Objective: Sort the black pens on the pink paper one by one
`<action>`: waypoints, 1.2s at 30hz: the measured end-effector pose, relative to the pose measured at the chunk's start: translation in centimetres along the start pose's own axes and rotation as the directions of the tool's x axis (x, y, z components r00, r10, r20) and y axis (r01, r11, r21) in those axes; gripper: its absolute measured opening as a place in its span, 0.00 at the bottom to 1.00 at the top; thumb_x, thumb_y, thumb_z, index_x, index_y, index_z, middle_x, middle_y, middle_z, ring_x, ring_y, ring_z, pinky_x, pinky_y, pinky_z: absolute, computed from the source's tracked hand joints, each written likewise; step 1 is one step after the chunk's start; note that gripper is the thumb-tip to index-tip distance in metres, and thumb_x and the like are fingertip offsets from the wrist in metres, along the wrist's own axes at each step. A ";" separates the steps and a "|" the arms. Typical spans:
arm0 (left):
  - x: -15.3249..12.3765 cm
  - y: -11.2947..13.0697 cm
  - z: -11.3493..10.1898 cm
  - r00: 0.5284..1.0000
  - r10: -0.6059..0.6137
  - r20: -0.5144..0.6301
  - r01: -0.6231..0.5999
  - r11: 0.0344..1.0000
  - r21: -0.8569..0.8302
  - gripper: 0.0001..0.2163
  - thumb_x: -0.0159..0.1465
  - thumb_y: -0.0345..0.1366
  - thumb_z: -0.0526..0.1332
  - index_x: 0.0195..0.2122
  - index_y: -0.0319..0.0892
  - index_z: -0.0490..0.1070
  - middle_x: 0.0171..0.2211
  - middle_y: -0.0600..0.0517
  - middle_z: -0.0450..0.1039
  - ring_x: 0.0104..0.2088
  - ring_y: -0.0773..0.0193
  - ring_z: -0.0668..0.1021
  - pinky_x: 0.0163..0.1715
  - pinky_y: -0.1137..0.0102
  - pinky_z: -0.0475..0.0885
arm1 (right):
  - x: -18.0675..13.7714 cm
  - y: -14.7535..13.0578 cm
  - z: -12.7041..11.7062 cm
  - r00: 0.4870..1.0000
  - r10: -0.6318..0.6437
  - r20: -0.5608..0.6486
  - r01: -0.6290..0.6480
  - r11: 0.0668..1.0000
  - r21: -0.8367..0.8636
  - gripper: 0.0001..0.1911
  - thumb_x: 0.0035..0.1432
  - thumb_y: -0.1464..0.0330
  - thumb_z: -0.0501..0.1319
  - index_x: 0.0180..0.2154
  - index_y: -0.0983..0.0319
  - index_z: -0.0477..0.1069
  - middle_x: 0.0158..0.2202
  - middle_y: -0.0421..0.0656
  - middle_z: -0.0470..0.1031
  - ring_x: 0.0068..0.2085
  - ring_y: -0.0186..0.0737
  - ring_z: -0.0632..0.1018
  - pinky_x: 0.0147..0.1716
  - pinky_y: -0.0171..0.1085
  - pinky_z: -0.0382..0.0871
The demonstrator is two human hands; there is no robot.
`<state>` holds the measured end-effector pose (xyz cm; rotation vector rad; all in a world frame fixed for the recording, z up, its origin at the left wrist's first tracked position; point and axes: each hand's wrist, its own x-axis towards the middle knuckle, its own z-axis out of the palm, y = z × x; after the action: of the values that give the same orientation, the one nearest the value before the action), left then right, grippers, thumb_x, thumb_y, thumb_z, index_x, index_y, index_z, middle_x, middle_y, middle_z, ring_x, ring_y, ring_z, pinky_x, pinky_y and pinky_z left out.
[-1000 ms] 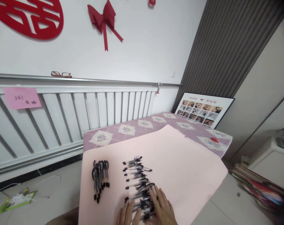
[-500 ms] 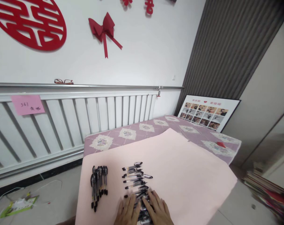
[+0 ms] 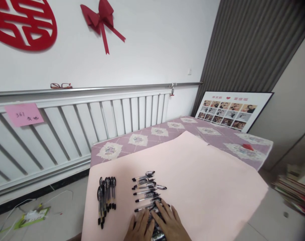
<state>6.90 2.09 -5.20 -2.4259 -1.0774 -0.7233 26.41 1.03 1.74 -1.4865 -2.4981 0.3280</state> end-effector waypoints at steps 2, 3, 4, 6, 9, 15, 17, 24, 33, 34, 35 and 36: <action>0.2 -0.2 0.1 1.000 -0.002 0.000 0.002 1.000 0.014 0.14 0.63 0.42 0.53 0.50 0.51 0.67 0.51 0.49 0.70 0.52 0.57 0.69 0.50 0.60 0.61 | 0.2 0.1 -0.3 1.000 -0.001 0.018 0.001 1.000 0.025 0.45 0.44 0.54 0.64 0.61 0.49 0.47 0.64 0.49 0.47 0.62 0.64 0.48 0.53 0.66 0.45; 0.3 -0.4 0.1 1.000 0.001 0.000 -0.001 1.000 0.023 0.15 0.63 0.42 0.53 0.50 0.51 0.66 0.51 0.49 0.69 0.52 0.57 0.69 0.50 0.61 0.61 | 0.4 0.2 -0.4 1.000 -0.004 0.023 0.003 0.999 0.034 0.45 0.43 0.53 0.64 0.60 0.49 0.47 0.64 0.48 0.47 0.62 0.64 0.48 0.53 0.66 0.44; 0.4 -0.7 0.1 1.000 0.017 0.001 -0.017 0.999 0.032 0.15 0.63 0.43 0.53 0.51 0.51 0.66 0.51 0.49 0.69 0.52 0.57 0.68 0.50 0.61 0.61 | 0.5 0.3 -0.5 1.000 -0.008 0.023 0.007 0.999 0.041 0.45 0.43 0.53 0.64 0.60 0.49 0.48 0.64 0.48 0.47 0.62 0.64 0.48 0.53 0.67 0.44; 0.8 -1.4 -0.2 0.996 0.089 0.006 -0.090 0.995 0.047 0.18 0.62 0.45 0.53 0.53 0.50 0.64 0.52 0.49 0.68 0.52 0.57 0.68 0.49 0.63 0.61 | 0.8 0.4 -0.8 1.000 -0.021 0.005 0.020 0.998 0.056 0.43 0.44 0.52 0.63 0.60 0.49 0.49 0.64 0.47 0.49 0.62 0.64 0.48 0.53 0.67 0.44; 1.4 -2.2 -0.4 0.982 0.191 0.003 -0.191 0.980 0.054 0.23 0.61 0.51 0.50 0.55 0.47 0.62 0.52 0.48 0.67 0.52 0.56 0.67 0.47 0.65 0.61 | 1.2 0.6 -1.1 0.999 -0.043 -0.013 0.044 0.996 0.079 0.43 0.45 0.52 0.62 0.60 0.50 0.48 0.64 0.47 0.50 0.62 0.63 0.48 0.53 0.67 0.43; 2.6 -1.9 0.1 0.992 0.095 -0.081 -0.093 0.995 0.035 0.22 0.60 0.52 0.51 0.50 0.47 0.67 0.48 0.49 0.72 0.49 0.56 0.69 0.47 0.64 0.61 | 2.1 1.2 -1.8 0.998 -0.053 0.029 0.050 0.993 0.107 0.47 0.41 0.58 0.65 0.61 0.49 0.46 0.65 0.46 0.46 0.63 0.64 0.45 0.54 0.67 0.39; 2.8 -2.0 0.2 0.993 0.099 -0.060 -0.097 0.995 0.030 0.23 0.59 0.52 0.52 0.51 0.46 0.66 0.48 0.49 0.71 0.49 0.55 0.69 0.46 0.64 0.62 | 2.5 1.6 -1.9 0.997 -0.068 0.045 0.062 0.991 0.119 0.48 0.41 0.57 0.65 0.61 0.50 0.46 0.65 0.46 0.46 0.63 0.64 0.44 0.54 0.67 0.39; 3.1 -3.1 0.6 0.988 0.125 0.088 -0.124 0.992 -0.012 0.25 0.59 0.47 0.54 0.57 0.44 0.59 0.53 0.46 0.67 0.52 0.55 0.67 0.46 0.64 0.64 | 3.7 2.6 -2.0 0.993 -0.102 0.053 0.094 0.987 0.133 0.46 0.43 0.55 0.64 0.61 0.51 0.47 0.65 0.48 0.45 0.63 0.62 0.42 0.54 0.66 0.36; 3.5 -3.4 2.0 0.964 0.066 0.257 -0.038 0.993 -0.112 0.30 0.59 0.53 0.54 0.59 0.43 0.54 0.56 0.44 0.62 0.55 0.51 0.65 0.48 0.60 0.65 | 5.5 3.7 -2.5 0.981 -0.114 0.155 0.091 0.985 0.146 0.46 0.46 0.50 0.60 0.62 0.51 0.41 0.65 0.48 0.41 0.63 0.63 0.40 0.54 0.67 0.35; 3.6 -3.5 2.1 0.961 0.065 0.271 -0.032 0.992 -0.124 0.31 0.59 0.53 0.53 0.60 0.43 0.52 0.57 0.43 0.61 0.56 0.51 0.64 0.48 0.59 0.65 | 5.7 3.7 -2.5 0.979 -0.111 0.170 0.086 0.986 0.144 0.46 0.46 0.50 0.60 0.62 0.51 0.41 0.66 0.48 0.41 0.63 0.63 0.40 0.54 0.67 0.34; 3.6 -3.6 2.2 0.957 0.062 0.282 -0.025 0.991 -0.135 0.31 0.59 0.53 0.53 0.60 0.43 0.51 0.58 0.43 0.60 0.56 0.51 0.63 0.49 0.59 0.65 | 5.9 3.8 -2.5 0.977 -0.107 0.182 0.082 0.987 0.140 0.46 0.46 0.49 0.60 0.62 0.51 0.40 0.66 0.47 0.40 0.63 0.63 0.40 0.54 0.67 0.34; 3.7 -3.8 2.2 0.955 0.060 0.292 -0.018 0.989 -0.145 0.32 0.59 0.53 0.53 0.61 0.43 0.50 0.58 0.43 0.59 0.57 0.51 0.63 0.49 0.59 0.65 | 6.1 3.9 -2.4 0.977 -0.103 0.189 0.078 0.988 0.136 0.47 0.46 0.50 0.60 0.62 0.51 0.40 0.66 0.47 0.40 0.63 0.63 0.39 0.54 0.67 0.34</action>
<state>6.78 7.74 -4.23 -2.7331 -1.1153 -0.4442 27.57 8.39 3.33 -1.3449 -2.6276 0.6337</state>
